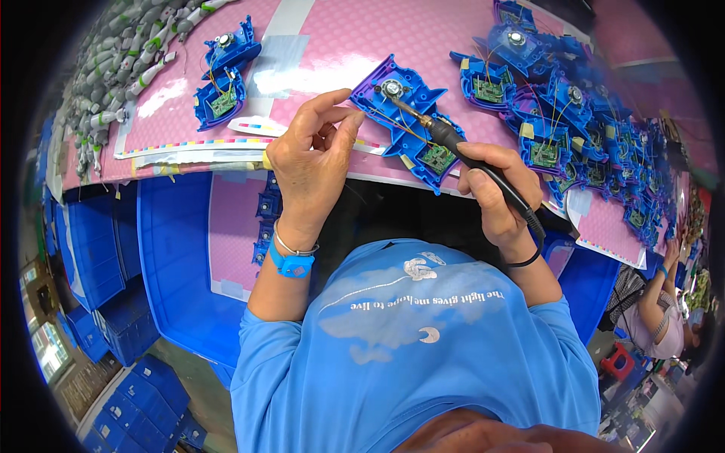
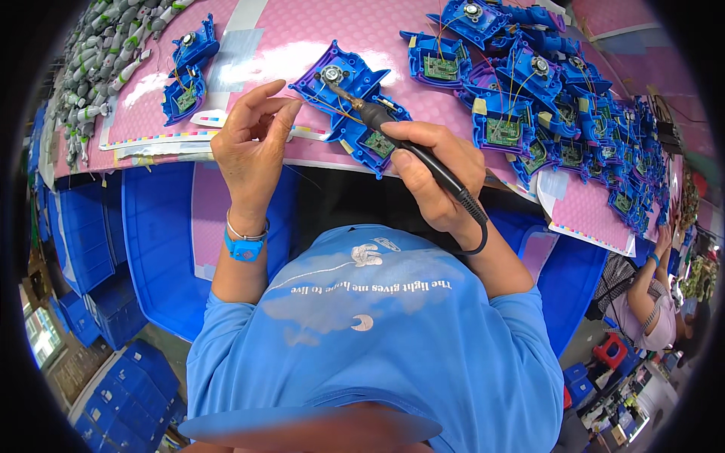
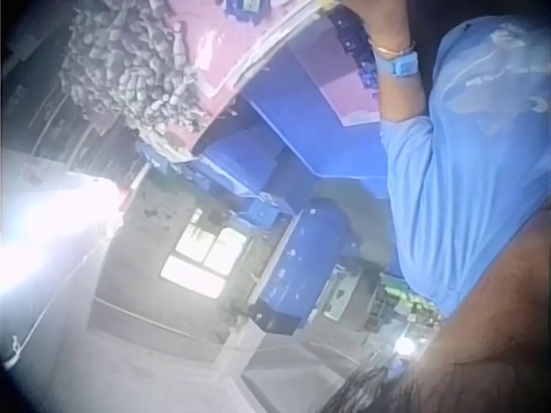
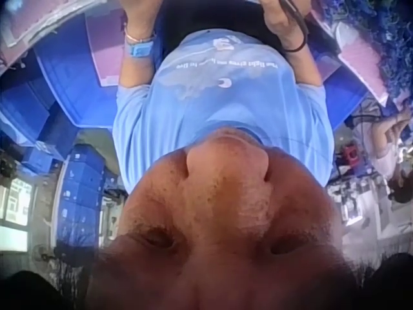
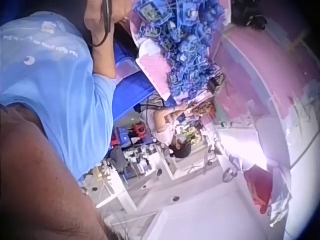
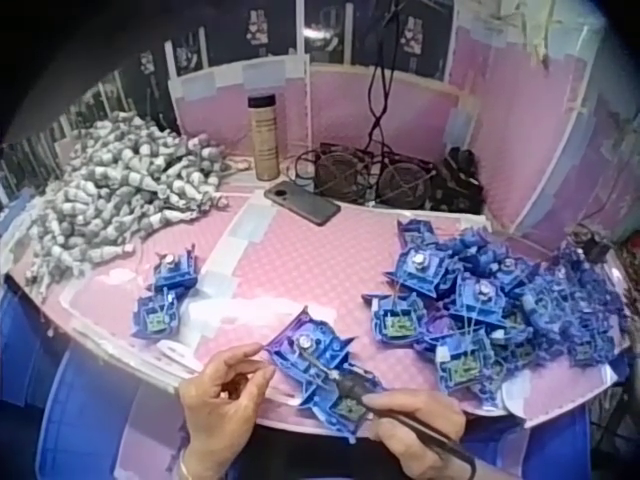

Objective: Soldering components onto small blue circuit boards at an industrial workbench.

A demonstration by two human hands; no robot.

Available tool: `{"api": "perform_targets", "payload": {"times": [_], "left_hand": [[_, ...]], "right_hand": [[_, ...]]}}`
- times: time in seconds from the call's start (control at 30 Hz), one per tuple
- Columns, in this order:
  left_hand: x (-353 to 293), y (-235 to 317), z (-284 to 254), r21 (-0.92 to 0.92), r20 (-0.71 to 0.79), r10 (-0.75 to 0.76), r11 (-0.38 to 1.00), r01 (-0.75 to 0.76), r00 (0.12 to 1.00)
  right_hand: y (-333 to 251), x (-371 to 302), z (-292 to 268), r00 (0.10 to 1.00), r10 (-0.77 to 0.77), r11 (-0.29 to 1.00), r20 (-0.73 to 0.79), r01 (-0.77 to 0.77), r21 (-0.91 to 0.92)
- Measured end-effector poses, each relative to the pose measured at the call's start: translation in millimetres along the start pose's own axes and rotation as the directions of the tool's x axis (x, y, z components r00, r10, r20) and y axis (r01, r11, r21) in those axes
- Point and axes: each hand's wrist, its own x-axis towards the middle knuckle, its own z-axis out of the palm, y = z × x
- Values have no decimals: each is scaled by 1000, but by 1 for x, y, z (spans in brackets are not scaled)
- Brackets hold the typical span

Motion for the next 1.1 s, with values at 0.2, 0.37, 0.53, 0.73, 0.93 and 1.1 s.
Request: {"api": "perform_targets", "payload": {"times": [0.2,0.37,0.53,0.73,0.93,1.1], "left_hand": [[1,-1,1,-3,-2,-4,1000,4,1000],[2,-5,1,-14,-13,39,999,-39,999],[2,-2,-2,-21,-7,15,1000,-15,1000],[0,-8,-5,-9,-28,4,1000,-4,1000],[0,-11,-4,-1,-35,5,1000,-5,999],[0,-12,-5,24,-33,-1,1000,2,999]], "right_hand": [[-2,0,2,1000,11,1000,4,-11,-7],[-2,2,1,1000,-13,999,14,14,-30],[-1,-4,-1,994,-80,996,-78,82,22],[-4,5,-1,999,-40,999,3,40,-14],[-2,13,6,1000,-6,1000,21,7,-12],[-2,15,6,999,4,1000,38,-3,-22]]}}
